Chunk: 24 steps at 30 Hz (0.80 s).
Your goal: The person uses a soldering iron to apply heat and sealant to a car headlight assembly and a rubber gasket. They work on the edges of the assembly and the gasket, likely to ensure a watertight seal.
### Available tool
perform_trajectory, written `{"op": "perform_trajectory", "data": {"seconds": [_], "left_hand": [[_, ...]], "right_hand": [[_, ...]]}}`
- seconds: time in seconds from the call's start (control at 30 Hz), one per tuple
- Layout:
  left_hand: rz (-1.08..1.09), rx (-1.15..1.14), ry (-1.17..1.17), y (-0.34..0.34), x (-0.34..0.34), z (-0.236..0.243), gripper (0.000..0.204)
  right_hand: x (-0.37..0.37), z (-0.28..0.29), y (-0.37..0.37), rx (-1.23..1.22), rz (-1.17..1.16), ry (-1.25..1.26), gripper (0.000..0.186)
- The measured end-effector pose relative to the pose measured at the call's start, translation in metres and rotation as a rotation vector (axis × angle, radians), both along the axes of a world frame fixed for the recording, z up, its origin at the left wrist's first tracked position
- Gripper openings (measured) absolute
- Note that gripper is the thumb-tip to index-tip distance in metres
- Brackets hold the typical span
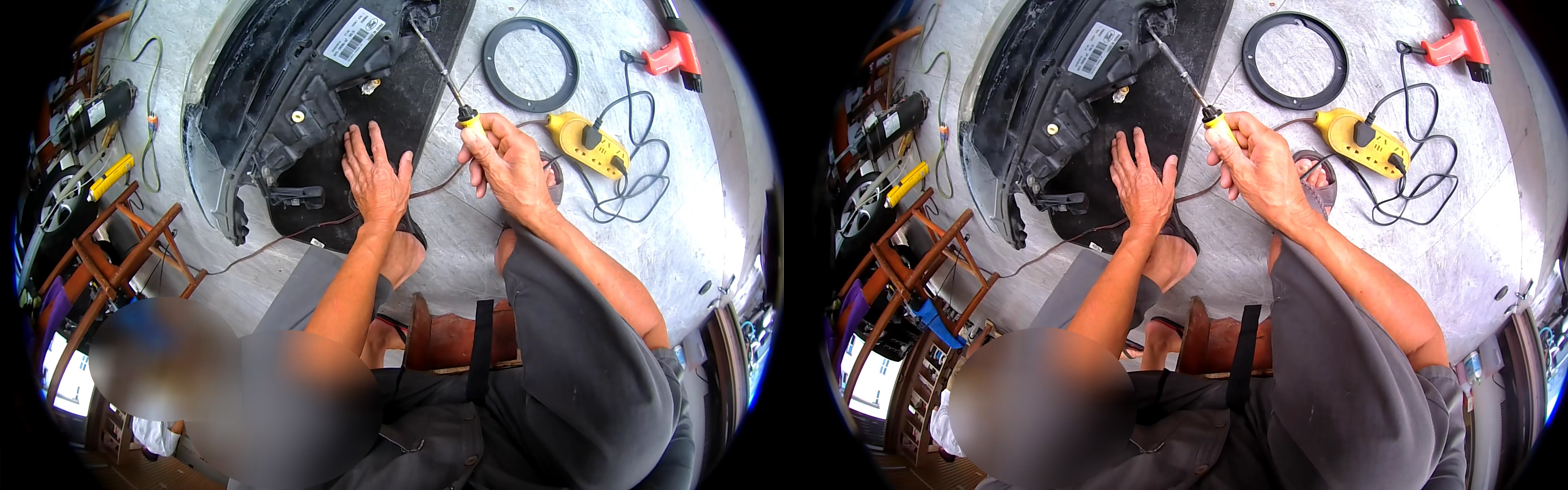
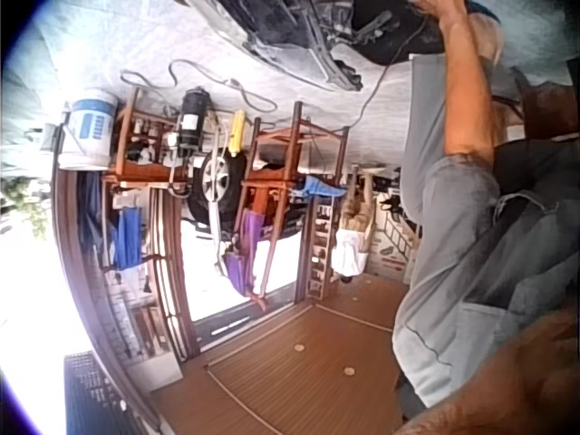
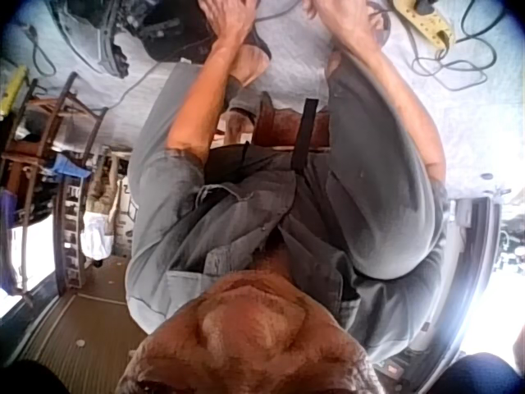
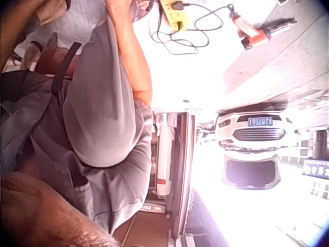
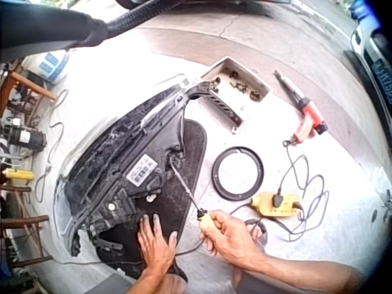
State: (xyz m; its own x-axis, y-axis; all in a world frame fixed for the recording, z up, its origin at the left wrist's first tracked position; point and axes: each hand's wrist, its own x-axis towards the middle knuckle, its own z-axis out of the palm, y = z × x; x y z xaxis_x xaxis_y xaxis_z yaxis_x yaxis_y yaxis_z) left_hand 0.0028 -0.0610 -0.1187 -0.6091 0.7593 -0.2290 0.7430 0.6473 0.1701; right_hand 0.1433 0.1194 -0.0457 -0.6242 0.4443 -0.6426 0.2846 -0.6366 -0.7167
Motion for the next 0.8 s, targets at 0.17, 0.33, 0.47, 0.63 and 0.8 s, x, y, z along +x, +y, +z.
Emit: {"op": "perform_trajectory", "data": {"seconds": [0.17, 0.33, 0.47, 0.63, 0.8], "left_hand": [[0.002, -0.011, -0.006, 0.000, 0.000, 0.000, 0.082], [0.003, -0.010, -0.006, 0.001, 0.000, 0.000, 0.082], [0.002, -0.035, -0.006, 0.000, 0.000, -0.001, 0.083], [-0.005, 0.000, 0.007, 0.000, 0.000, -0.001, 0.083], [-0.005, -0.002, 0.010, 0.000, 0.000, -0.001, 0.083]], "right_hand": [[-0.001, 0.002, 0.002, 0.060, 0.018, -0.046, 0.031], [-0.001, 0.008, 0.004, 0.090, 0.036, -0.071, 0.032], [0.000, 0.014, 0.005, 0.070, -0.010, -0.087, 0.031], [-0.002, 0.022, 0.013, 0.109, 0.018, -0.139, 0.031], [-0.002, 0.022, 0.015, 0.132, 0.011, -0.131, 0.031]]}}
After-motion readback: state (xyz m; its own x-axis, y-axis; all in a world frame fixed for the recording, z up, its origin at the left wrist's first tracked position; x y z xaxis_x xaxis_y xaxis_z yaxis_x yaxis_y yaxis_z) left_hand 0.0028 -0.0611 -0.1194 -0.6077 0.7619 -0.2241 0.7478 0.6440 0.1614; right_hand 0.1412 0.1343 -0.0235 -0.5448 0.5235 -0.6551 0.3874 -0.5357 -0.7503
